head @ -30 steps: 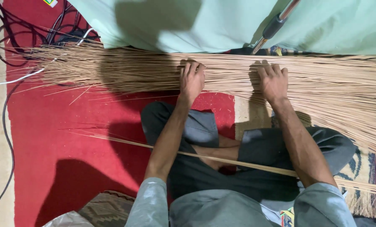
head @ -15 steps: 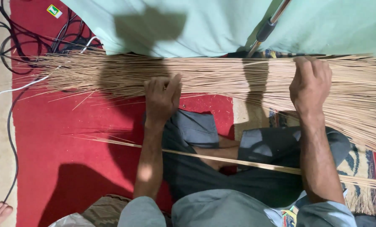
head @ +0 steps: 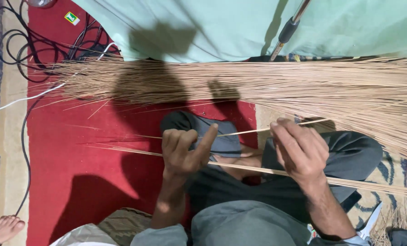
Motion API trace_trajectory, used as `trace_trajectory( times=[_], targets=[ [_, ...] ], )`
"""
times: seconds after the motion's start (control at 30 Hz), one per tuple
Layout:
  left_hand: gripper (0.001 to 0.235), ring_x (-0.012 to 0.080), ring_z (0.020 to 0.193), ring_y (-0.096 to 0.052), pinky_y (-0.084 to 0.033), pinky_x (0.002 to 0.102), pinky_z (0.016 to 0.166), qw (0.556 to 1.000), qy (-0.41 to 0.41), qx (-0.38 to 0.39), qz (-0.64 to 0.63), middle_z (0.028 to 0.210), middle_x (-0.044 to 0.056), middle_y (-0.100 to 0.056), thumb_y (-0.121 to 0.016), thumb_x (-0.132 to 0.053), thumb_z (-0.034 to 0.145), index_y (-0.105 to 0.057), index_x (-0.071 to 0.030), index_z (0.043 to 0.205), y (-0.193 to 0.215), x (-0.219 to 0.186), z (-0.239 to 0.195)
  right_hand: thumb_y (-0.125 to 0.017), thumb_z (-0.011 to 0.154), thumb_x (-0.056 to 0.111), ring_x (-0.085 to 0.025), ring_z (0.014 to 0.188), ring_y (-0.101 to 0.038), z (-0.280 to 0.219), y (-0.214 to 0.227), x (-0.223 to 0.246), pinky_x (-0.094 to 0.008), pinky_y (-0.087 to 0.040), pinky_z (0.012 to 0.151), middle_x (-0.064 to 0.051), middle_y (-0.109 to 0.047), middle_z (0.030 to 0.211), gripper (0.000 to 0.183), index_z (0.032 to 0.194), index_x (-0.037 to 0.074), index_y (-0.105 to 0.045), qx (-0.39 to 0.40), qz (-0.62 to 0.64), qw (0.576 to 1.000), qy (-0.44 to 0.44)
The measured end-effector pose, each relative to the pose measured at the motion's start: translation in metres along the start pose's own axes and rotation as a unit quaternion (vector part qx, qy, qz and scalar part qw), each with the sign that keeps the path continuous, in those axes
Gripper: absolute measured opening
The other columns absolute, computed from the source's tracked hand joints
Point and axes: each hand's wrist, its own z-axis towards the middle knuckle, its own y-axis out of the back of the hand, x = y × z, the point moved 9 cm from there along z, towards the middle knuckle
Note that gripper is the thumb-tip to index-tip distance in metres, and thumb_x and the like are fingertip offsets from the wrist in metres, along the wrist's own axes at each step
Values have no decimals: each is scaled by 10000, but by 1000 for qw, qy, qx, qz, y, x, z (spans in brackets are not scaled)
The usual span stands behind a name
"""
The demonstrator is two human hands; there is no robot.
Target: The person sits cross-legged on a red rug and repeatedly picks up individual thin bamboo strips from a large pile, aligns them, and places them into a separate growing stack. The person handles the strips by hand without using any tools.
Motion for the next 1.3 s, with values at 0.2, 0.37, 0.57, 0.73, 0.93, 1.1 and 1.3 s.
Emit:
trace_trajectory(
  times=[0.2, 0.37, 0.57, 0.73, 0.93, 1.1, 1.3],
  targets=[
    [268, 213, 755, -623, -504, 376, 753, 1000, 19, 16, 6, 869, 58, -621, -588, -246, 1030, -791, -208, 1201, 3, -5, 13, -650, 1024, 54, -304, 579, -604, 6, -7, 17, -408, -525, 563, -185, -737, 920, 199, 917, 16, -813, -25, -14, 999, 32],
    [275, 182, 776, -644, -512, 402, 828, 999, 26, 0, -22, 862, 29, -634, -541, -317, 1054, -793, -210, 1081, -26, -32, -13, -591, 1048, 95, -270, 616, -609, 19, -17, 42, -383, -518, 593, -153, -735, 947, 235, 973, 51, -808, 8, -20, 998, 52],
    [248, 188, 720, -554, -437, 430, 851, 995, 81, 18, -57, 809, 8, -563, -572, -154, 1030, -803, -227, 1083, -12, 3, -31, -688, 1001, 2, -339, 638, -622, 3, -4, 14, -426, -513, 607, -213, -738, 976, 113, 1012, -20, -798, 10, -30, 999, 41],
    [244, 189, 760, -557, -406, 461, 900, 993, 90, 37, -72, 831, 15, -592, -598, -146, 1031, -813, -228, 1112, -8, 20, -45, -723, 1009, -43, -323, 636, -608, -13, 8, -7, -419, -503, 616, -182, -749, 958, 118, 955, 1, -819, -6, -44, 998, 36],
    [209, 209, 831, -653, -448, 489, 950, 991, 87, 31, -99, 898, 29, -648, -618, -284, 1025, -780, -178, 1105, -34, -19, -23, -712, 986, -39, -320, 628, -596, -10, -2, 15, -412, -510, 603, -189, -742, 934, 123, 917, -1, -806, -3, -54, 998, 21],
    [161, 179, 766, -608, -428, 468, 973, 989, 90, 7, -114, 815, 2, -563, -671, -149, 983, -782, -211, 1082, -40, -34, -17, -718, 974, 1, -299, 635, -623, -9, -6, 21, -403, -514, 613, -168, -747, 948, 95, 937, 23, -803, 14, -52, 998, 20],
    [232, 196, 836, -604, -296, 472, 1010, 979, 141, 75, -126, 888, -11, -588, -684, -43, 991, -739, -193, 1157, -28, 21, -53, -871, 1006, -66, -311, 916, -725, -44, 22, -34, -398, -579, 752, -238, -776, 1087, 173, 1154, -75, -783, 49, -110, 993, -2]
  ],
)
